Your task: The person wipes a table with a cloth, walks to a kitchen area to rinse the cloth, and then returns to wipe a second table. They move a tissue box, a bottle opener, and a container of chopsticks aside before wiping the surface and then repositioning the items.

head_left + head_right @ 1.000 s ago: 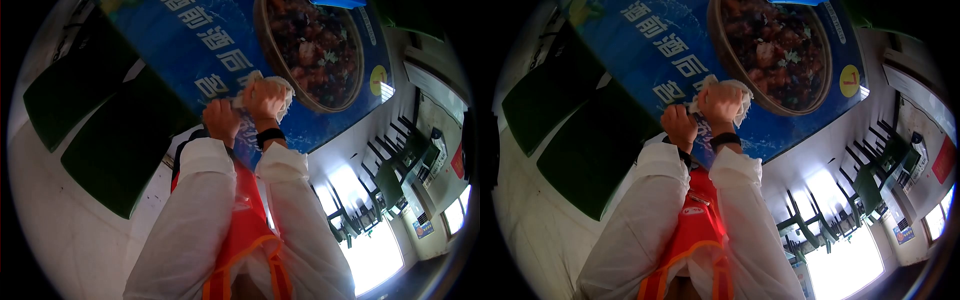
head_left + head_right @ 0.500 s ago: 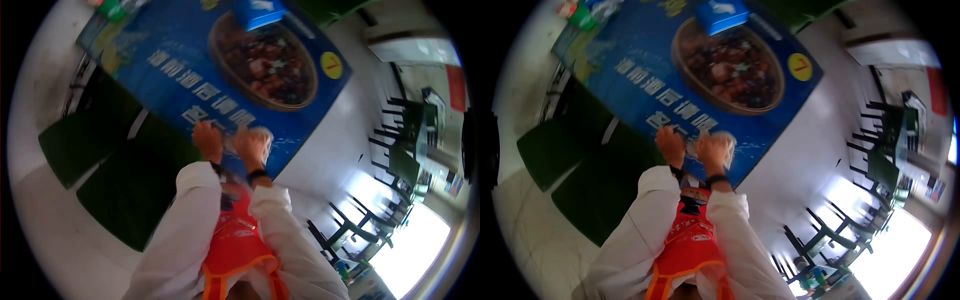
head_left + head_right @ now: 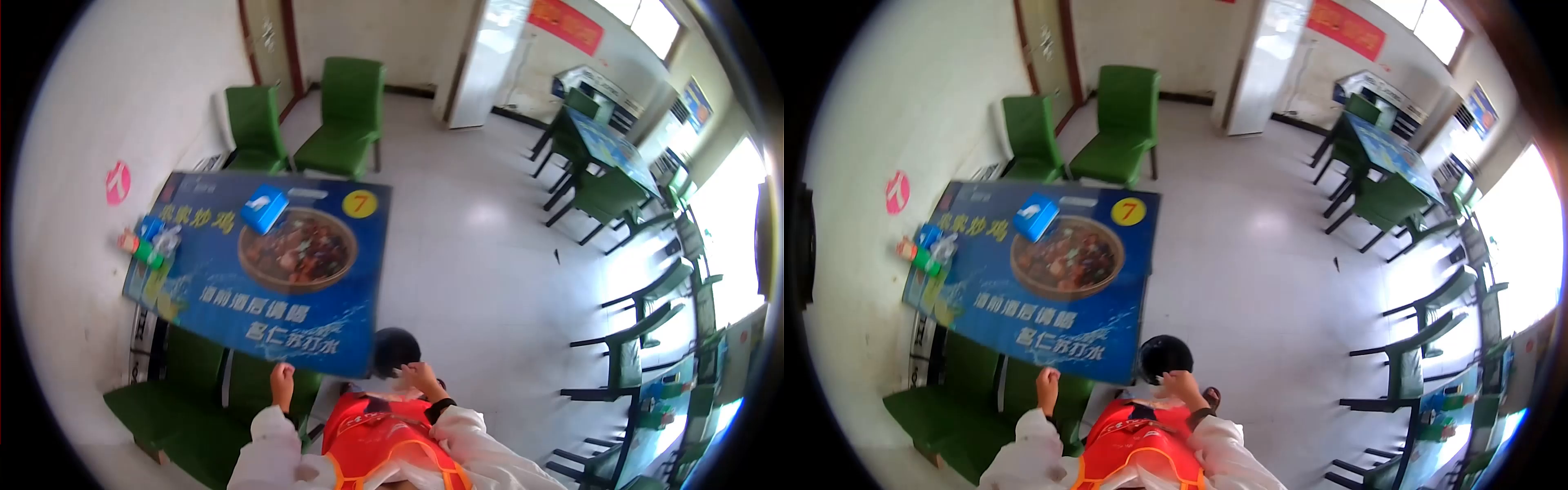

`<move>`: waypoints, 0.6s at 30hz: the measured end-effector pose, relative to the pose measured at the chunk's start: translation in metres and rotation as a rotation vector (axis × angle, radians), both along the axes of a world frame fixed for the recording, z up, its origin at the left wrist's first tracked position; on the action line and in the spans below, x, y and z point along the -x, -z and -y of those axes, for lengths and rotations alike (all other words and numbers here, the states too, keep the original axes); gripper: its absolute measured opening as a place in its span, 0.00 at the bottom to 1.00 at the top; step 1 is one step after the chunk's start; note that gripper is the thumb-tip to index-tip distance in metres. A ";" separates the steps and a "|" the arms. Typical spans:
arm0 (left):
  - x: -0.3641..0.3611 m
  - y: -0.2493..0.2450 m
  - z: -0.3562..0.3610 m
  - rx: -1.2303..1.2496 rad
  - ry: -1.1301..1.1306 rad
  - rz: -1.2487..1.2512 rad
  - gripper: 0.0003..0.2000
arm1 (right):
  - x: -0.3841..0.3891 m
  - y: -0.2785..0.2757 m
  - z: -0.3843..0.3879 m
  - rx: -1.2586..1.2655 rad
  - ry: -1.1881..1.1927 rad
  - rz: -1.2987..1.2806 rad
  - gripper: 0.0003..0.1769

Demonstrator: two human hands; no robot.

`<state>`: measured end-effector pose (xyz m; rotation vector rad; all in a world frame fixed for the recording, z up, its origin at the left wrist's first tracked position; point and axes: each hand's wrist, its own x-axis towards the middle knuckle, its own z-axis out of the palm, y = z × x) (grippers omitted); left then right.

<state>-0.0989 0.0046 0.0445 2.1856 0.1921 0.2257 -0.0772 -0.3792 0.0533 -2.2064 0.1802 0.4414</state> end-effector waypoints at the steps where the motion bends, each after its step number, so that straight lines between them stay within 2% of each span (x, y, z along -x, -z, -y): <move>1: 0.004 -0.010 0.017 -0.002 0.006 0.001 0.06 | -0.004 -0.006 0.011 -0.160 0.113 0.043 0.21; 2: 0.005 -0.021 0.038 0.022 0.004 -0.027 0.06 | -0.014 -0.027 0.025 -0.335 0.105 0.025 0.22; 4: 0.009 -0.040 0.089 0.038 0.009 -0.038 0.07 | -0.032 -0.044 0.058 -0.397 0.104 -0.057 0.22; 5: 0.006 -0.050 0.119 0.048 0.016 -0.103 0.07 | -0.036 -0.057 0.078 -0.392 0.085 0.099 0.22; 7: -0.004 -0.072 0.197 0.042 0.076 -0.007 0.07 | -0.039 -0.090 0.120 -0.417 0.123 0.123 0.21; 9: -0.017 -0.051 0.259 0.101 0.232 -0.067 0.05 | -0.034 -0.112 0.159 -0.626 0.199 0.014 0.21; 11: -0.034 -0.043 0.333 0.196 0.501 0.005 0.09 | -0.027 -0.120 0.199 -0.704 0.234 0.003 0.21; 13: -0.050 -0.083 0.404 0.086 0.908 -0.256 0.18 | -0.011 -0.142 0.238 -0.679 0.235 -0.001 0.19; 14: -0.056 -0.105 0.435 0.096 0.931 -0.253 0.18 | -0.007 -0.149 0.257 -0.561 0.208 -0.027 0.18; 15: -0.061 -0.127 0.461 0.250 0.970 -0.452 0.20 | -0.002 -0.158 0.274 -0.522 0.188 -0.026 0.17; 16: -0.064 -0.137 0.484 0.400 1.002 -0.658 0.23 | 0.001 -0.143 0.290 -0.540 0.167 0.062 0.16; 17: -0.067 -0.116 0.495 0.586 0.982 -0.695 0.25 | 0.007 -0.124 0.303 -0.559 0.145 0.151 0.16; 18: -0.072 -0.112 0.516 0.721 1.017 -0.597 0.23 | 0.011 -0.119 0.315 -0.555 0.165 0.153 0.16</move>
